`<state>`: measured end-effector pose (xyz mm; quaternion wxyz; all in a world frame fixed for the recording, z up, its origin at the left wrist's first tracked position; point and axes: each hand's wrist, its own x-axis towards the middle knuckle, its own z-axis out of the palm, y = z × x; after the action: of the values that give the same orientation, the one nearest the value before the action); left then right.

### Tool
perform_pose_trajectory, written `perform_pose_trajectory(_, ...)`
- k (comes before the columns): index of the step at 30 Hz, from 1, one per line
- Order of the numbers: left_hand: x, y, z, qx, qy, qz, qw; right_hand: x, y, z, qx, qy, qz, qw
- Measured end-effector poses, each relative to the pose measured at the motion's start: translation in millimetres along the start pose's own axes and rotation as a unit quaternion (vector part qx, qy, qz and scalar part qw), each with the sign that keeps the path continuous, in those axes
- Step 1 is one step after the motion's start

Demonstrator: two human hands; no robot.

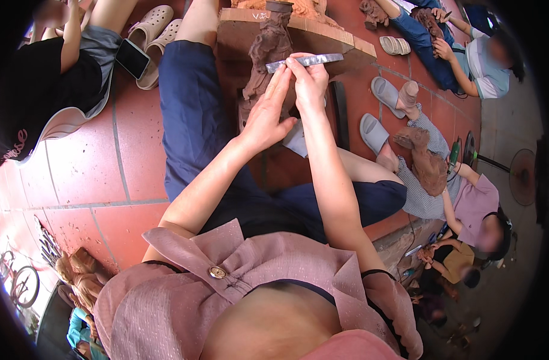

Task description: The person carves a wooden sculpture using a chisel and mallet. They hold the sculpture with one hand and strike the chisel with the other, shaping the wood. The person occasionally adjusts the sculpture's position to access different areas.

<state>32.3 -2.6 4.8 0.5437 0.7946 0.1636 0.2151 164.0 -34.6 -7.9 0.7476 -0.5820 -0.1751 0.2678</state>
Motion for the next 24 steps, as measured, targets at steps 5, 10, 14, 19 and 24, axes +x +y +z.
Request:
perform_pose_trajectory(5,1.5,4.8,-4.3,0.001,-0.001,-0.003,1.0,2.0,-10.4,7.2,0.029,0.014,0.056,0.998)
perform_pose_trajectory(10,-0.7,-1.6,0.7,0.003,-0.005,0.0,1.0,8.7,-1.3,0.0,0.024,0.0,0.016,1.0)
perform_pose_trajectory(14,-1.7,4.2,2.8,0.013,0.009,-0.005,1.0,-4.2,-13.9,10.3,0.044,-0.001,0.046,0.998)
perform_pose_trajectory(19,-1.9,-0.6,3.9,-0.002,0.007,0.0,1.0,1.9,-4.8,3.9,-0.002,-0.012,-0.023,1.0)
perform_pose_trajectory(24,-8.4,6.8,1.5,-0.032,0.014,-0.037,0.999,-9.5,-13.5,10.6,0.021,0.002,0.012,1.0)
